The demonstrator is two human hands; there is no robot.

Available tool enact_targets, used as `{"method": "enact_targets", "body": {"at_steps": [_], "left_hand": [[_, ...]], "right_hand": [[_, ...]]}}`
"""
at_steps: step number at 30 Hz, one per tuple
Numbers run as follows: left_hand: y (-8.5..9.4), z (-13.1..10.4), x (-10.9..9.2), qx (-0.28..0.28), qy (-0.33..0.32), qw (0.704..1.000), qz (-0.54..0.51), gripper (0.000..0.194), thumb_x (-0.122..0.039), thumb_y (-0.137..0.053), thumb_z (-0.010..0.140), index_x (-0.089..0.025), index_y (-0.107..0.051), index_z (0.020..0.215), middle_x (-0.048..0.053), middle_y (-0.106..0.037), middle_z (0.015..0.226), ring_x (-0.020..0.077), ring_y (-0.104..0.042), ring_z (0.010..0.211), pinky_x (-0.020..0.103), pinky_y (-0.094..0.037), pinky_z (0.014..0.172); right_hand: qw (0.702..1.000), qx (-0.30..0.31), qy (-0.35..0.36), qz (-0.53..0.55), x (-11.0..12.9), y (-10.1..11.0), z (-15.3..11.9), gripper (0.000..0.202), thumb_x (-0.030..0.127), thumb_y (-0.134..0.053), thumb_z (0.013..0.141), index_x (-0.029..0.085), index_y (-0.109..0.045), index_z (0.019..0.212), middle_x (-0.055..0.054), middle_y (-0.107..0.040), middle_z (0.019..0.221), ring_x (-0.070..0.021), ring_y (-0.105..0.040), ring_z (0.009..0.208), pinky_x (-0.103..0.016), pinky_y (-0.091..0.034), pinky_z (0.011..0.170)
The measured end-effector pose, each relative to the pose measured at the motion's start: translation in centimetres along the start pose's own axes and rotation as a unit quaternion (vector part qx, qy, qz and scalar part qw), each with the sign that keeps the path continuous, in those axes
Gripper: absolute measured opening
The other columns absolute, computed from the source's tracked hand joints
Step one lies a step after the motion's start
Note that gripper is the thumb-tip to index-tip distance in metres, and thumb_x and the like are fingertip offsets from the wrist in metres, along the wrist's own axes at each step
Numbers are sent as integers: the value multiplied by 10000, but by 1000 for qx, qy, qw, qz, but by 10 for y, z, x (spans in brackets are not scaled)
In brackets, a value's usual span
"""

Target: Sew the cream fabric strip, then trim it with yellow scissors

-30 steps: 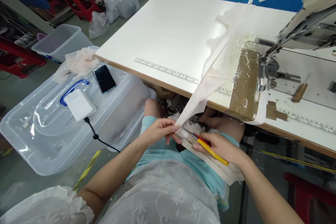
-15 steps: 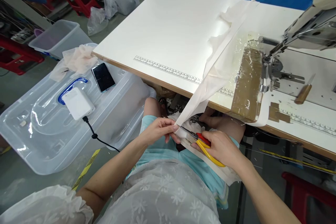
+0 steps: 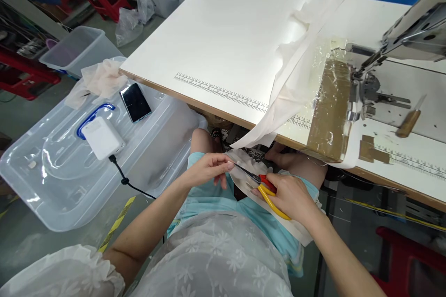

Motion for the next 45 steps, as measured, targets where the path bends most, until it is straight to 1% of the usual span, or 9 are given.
{"method": "enact_targets", "body": {"at_steps": [4,9,14,17,21,25,30,38,45], "left_hand": [[36,-5,-47,-227,-143,940,212,348,-405,-582,902,-180,-613,1165,106,-664,1119,204,-640,906,306,-499,763],[8,6,-74,-207,-253,922,208,203,-375,-532,930,-209,-644,900,55,-675,948,188,-621,909,274,-488,787],[72,0,16,-362,20,922,139,111,-281,-514,899,-185,-571,894,-6,-618,662,152,-593,595,238,-442,585],[97,-21,59,-393,98,900,159,129,-135,-564,803,-170,-559,927,-43,-513,526,171,-563,539,248,-418,569],[59,-35,66,-310,79,939,126,130,-227,-551,855,-188,-577,976,-47,-524,568,155,-580,524,246,-463,558],[-10,-30,33,-112,-2,994,-21,236,-401,-519,916,-188,-579,1000,-43,-515,616,148,-617,580,267,-547,596],[-41,-27,-7,50,-74,996,-23,374,-437,-485,957,-186,-574,1219,59,-668,919,162,-657,821,278,-541,735],[-22,-32,-34,-157,-165,941,251,317,-386,-552,922,-154,-641,725,65,-614,999,90,-520,664,237,-418,606],[-26,-25,2,-22,26,996,-80,420,-555,-686,798,-142,-628,754,32,-671,585,142,-649,531,204,-456,482]], "right_hand": [[998,-11,-3,56,-10,-16,-17,448,593,-511,862,259,-323,630,34,-452,538,-160,-452,490,-269,-311,480],[991,-47,-19,126,-16,-18,-36,402,556,-544,868,250,-399,652,35,-473,571,-153,-469,525,-259,-379,493],[977,-94,-56,183,-41,-5,-62,401,571,-588,836,228,-501,647,29,-507,561,-142,-478,515,-242,-396,478],[967,-102,-84,218,-59,-9,-73,398,575,-610,827,219,-546,661,29,-520,565,-139,-490,518,-232,-403,472],[965,-104,-76,231,-58,-17,-68,415,596,-625,807,217,-555,654,26,-530,564,-142,-498,515,-235,-415,477],[969,-85,-68,222,-43,-19,-58,387,562,-607,827,216,-544,665,26,-528,575,-141,-491,522,-234,-410,482],[972,-43,-56,225,-28,-17,-56,376,542,-573,854,224,-500,668,37,-476,589,-132,-434,534,-236,-372,487],[962,68,-20,264,-2,-21,-46,384,554,-493,916,227,-459,716,24,-458,679,-154,-442,624,-270,-377,572],[960,141,19,243,18,-20,-23,413,599,-477,909,228,-443,729,32,-418,680,-145,-393,610,-271,-311,550]]}}
Point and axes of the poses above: each hand's wrist, its own z-axis towards the middle knuckle, its own y-axis out of the back of the hand, x = y × z, the point moved 8 cm from there along z, towards the middle knuckle
